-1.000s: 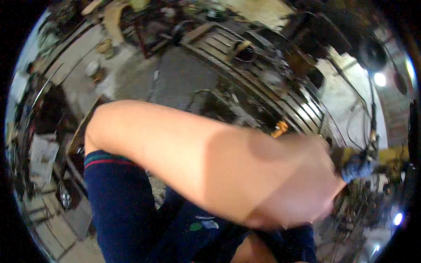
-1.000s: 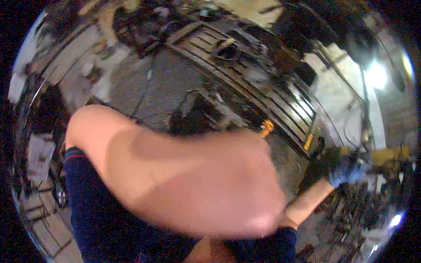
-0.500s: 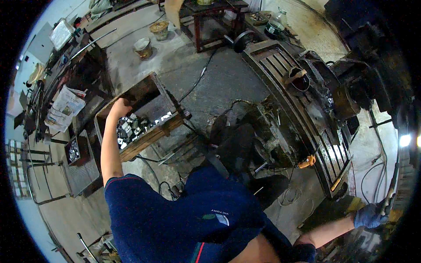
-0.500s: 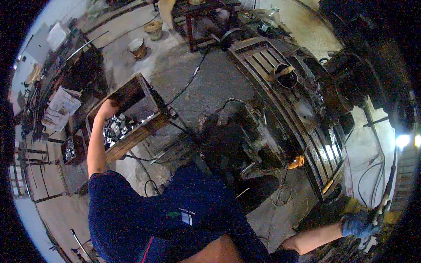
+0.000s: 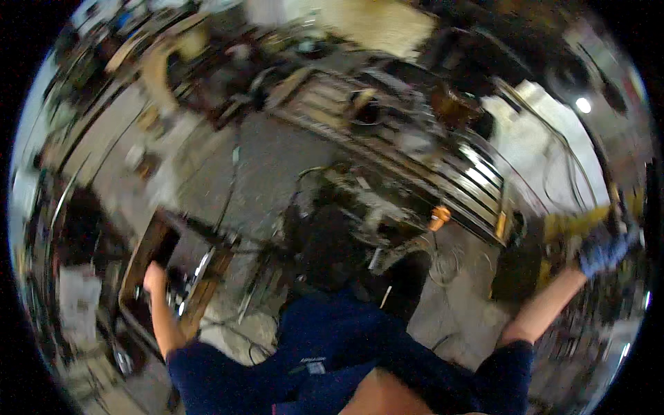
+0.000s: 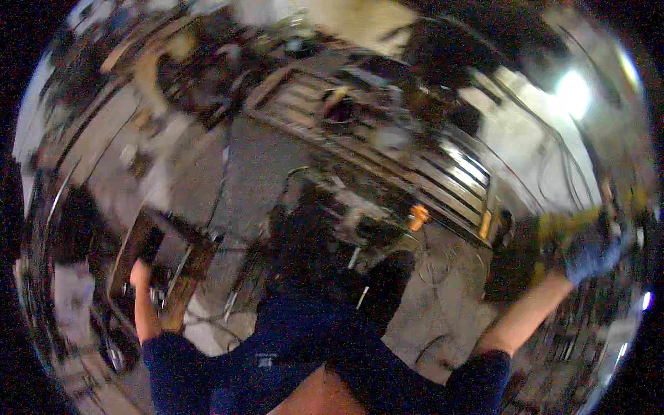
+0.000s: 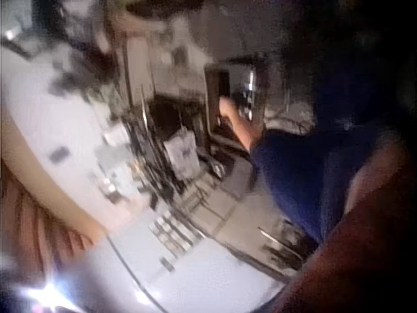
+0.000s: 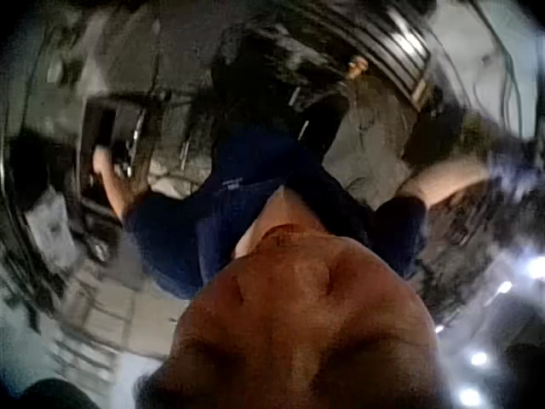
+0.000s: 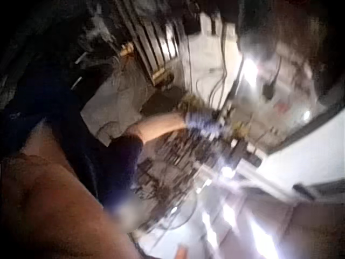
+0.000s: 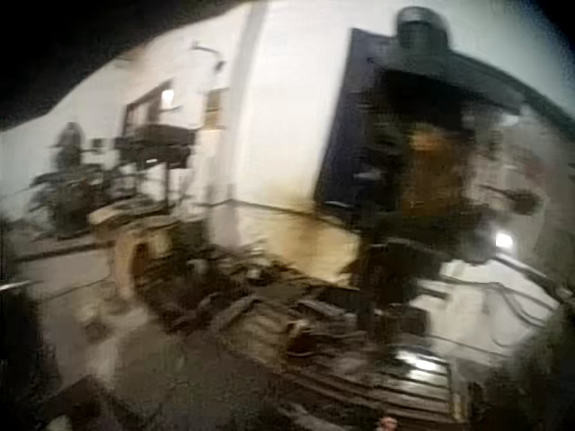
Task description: The person processes metal components using a milling machine. They pick up items from a box, place them on the machine bed, use a brush to clean the surface, and use a hand tool to perform fine adjustments while viewing the work through a lens.
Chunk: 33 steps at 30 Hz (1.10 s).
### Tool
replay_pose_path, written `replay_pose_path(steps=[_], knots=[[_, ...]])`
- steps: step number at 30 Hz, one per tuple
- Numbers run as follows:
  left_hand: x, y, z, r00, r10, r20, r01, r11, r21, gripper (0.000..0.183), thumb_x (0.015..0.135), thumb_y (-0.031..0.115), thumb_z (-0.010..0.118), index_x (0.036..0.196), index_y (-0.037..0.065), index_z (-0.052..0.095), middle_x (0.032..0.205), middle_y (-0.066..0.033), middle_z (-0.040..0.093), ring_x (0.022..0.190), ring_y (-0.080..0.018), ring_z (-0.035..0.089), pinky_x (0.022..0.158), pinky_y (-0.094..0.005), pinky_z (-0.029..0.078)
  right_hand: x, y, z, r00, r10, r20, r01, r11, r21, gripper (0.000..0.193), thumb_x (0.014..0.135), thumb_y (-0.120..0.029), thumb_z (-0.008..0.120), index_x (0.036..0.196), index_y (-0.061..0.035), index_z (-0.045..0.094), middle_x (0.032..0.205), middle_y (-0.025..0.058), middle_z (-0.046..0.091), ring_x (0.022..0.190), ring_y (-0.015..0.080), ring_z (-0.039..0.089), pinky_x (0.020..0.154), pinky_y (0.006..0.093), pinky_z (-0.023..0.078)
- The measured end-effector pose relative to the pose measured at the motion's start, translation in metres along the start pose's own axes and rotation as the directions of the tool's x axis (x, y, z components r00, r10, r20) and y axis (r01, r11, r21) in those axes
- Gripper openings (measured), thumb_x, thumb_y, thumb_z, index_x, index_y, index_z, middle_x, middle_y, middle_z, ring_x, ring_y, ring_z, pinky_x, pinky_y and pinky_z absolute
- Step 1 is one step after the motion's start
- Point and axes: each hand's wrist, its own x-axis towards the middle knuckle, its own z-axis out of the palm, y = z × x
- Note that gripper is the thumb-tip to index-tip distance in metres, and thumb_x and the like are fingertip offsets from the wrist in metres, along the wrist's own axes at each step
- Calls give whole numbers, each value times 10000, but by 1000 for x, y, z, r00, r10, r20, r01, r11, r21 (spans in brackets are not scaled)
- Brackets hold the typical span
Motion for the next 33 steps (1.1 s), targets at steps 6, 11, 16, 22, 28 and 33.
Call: replay_pose_path(steps=[6,11,16,22,28,33], knots=[[39,-10,42,935,316,-160,-332,940,-84,321,791,252,494,975,-4,555,974,-229,589,867,-410,565,723,-475,463,-22,-43,69,954,100,-284,-65,989,132,331,870,-218,430,1058,31,542,1125,202,536,1083,306,495,1009,414,327],[40,40,42,949,301,-89,-295,952,81,349,831,271,474,1054,7,519,1000,-201,579,916,-366,555,747,-438,462,-90,-26,40,959,-86,-270,-79,833,-548,239,843,-175,454,942,1,580,921,102,572,850,204,526,799,335,413],[-6,157,-6,866,454,-209,-485,865,-129,359,832,280,480,1068,11,516,1025,-191,566,928,-357,544,757,-437,456,-209,-3,74,783,616,-84,-616,751,-238,136,777,-180,639,825,-53,650,702,3,616,638,75,529,613,266,469],[-67,290,-57,688,665,-291,-719,570,-397,371,833,289,488,1085,17,513,1054,-179,551,943,-347,530,769,-436,449,-335,78,103,251,922,294,-747,377,-547,584,743,-459,618,1081,15,569,1001,200,613,914,253,585,800,336,442],[-130,364,-80,566,791,-232,-671,279,-687,384,835,299,496,1102,23,509,1084,-168,536,958,-336,516,781,-435,442,-408,142,154,209,922,325,-876,325,-356,540,689,-507,663,966,-48,607,912,134,625,856,288,574,766,370,434],[-151,370,-71,567,821,-73,-385,185,-904,396,836,307,502,1116,28,506,1109,-158,523,970,-327,505,791,-434,436,-385,79,163,278,956,92,-862,291,-416,704,617,-579,678,973,20,575,915,222,608,836,372,579,718,396,451]])
